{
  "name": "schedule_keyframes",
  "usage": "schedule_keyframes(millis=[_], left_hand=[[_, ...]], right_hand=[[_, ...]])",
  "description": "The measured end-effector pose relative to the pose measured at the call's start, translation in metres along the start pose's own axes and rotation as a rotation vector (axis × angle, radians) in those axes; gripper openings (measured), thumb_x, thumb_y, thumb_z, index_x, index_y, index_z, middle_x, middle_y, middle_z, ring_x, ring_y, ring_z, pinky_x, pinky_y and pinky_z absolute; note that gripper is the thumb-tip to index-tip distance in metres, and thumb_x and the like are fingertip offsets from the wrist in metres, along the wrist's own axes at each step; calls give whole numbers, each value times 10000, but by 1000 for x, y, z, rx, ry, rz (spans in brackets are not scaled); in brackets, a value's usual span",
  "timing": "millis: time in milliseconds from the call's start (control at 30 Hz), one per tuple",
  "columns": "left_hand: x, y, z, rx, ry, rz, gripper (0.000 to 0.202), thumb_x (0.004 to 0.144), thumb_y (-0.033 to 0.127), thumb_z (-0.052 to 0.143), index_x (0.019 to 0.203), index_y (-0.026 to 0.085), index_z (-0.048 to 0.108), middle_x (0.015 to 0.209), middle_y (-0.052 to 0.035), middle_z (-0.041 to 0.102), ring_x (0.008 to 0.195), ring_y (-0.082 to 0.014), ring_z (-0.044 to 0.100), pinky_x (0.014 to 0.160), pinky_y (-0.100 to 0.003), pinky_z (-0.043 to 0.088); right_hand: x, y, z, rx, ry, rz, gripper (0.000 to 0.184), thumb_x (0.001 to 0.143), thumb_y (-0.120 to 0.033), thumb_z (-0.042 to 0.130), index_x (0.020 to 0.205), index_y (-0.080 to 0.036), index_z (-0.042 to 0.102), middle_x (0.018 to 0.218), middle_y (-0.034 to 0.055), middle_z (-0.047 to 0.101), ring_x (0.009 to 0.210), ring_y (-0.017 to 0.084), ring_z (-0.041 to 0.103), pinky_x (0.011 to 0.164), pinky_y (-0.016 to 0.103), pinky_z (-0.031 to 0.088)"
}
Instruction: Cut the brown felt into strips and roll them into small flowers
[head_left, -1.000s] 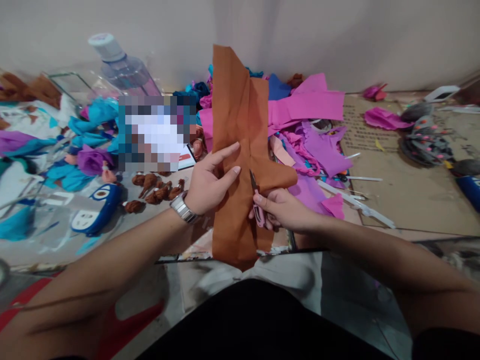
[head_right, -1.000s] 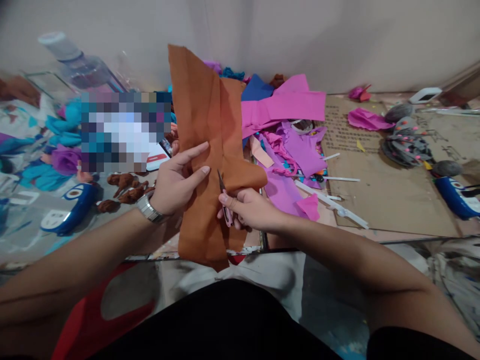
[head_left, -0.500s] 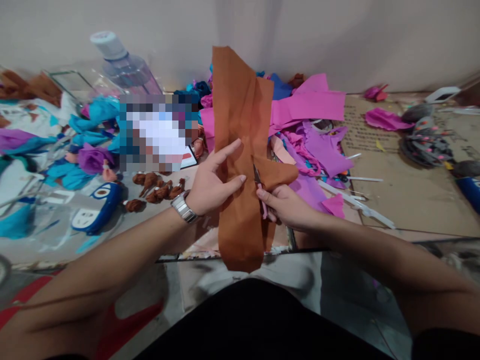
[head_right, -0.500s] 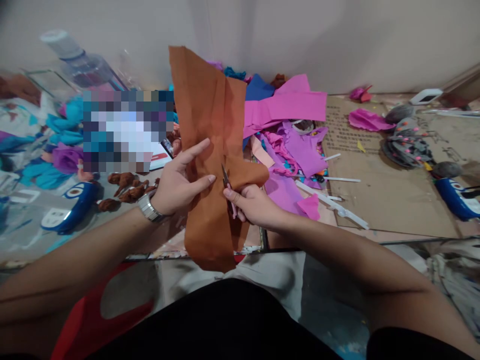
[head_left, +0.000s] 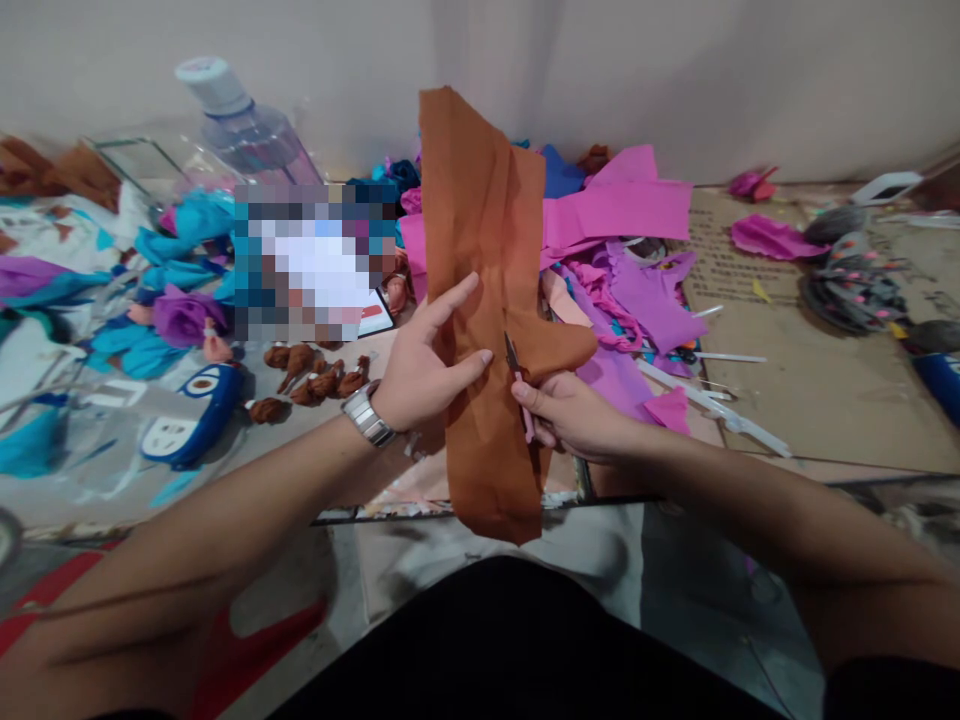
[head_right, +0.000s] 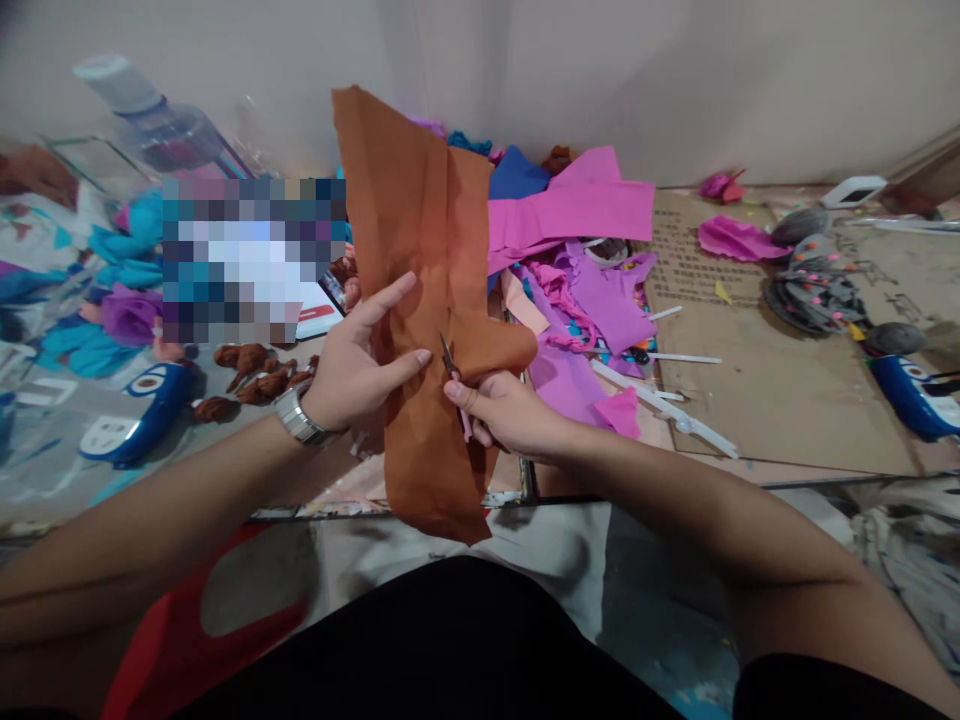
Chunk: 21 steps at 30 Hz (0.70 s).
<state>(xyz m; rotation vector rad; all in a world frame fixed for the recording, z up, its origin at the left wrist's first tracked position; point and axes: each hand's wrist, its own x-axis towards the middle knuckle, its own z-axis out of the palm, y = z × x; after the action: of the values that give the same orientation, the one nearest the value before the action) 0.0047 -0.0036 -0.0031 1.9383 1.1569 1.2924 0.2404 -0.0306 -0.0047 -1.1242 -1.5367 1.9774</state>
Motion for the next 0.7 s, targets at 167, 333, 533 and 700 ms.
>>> schedule_keyframes(millis=[167,333,533,700], left_hand=[[0,-1,0,7,3,1,808,866,513,822,1580,268,535,1638,-96,534,1539,-337,485,1341,-544,334],[0,-1,0,5,7,2,806,866,514,826,1579,274,537,1634,-96,539,1537,-339,488,1342,-546,333],[0,2,0,1,8,1,793,870,506,821,1575,278,540,1633,-88,541,1541,-339,483,1345,-548,329],[0,3,0,-6,8,-1,786,868,490,826,1573,285,544,1631,-86,543,1537,-337,488,1343,-551,336]], right_hand=[[1,2,0,19,-5,9,643,939,-769,596,653,-193,574,456,-33,519,368,65,366,405,236,225],[2,2,0,37,-1,-4,645,918,-777,621,657,-189,576,460,-36,520,371,63,376,398,229,218],[0,-4,5,77,28,-21,605,904,-734,673,667,-189,560,492,-41,546,379,49,387,408,218,233],[0,-4,5,82,27,-26,594,902,-731,679,679,-195,554,501,-46,553,376,49,393,405,218,243]])
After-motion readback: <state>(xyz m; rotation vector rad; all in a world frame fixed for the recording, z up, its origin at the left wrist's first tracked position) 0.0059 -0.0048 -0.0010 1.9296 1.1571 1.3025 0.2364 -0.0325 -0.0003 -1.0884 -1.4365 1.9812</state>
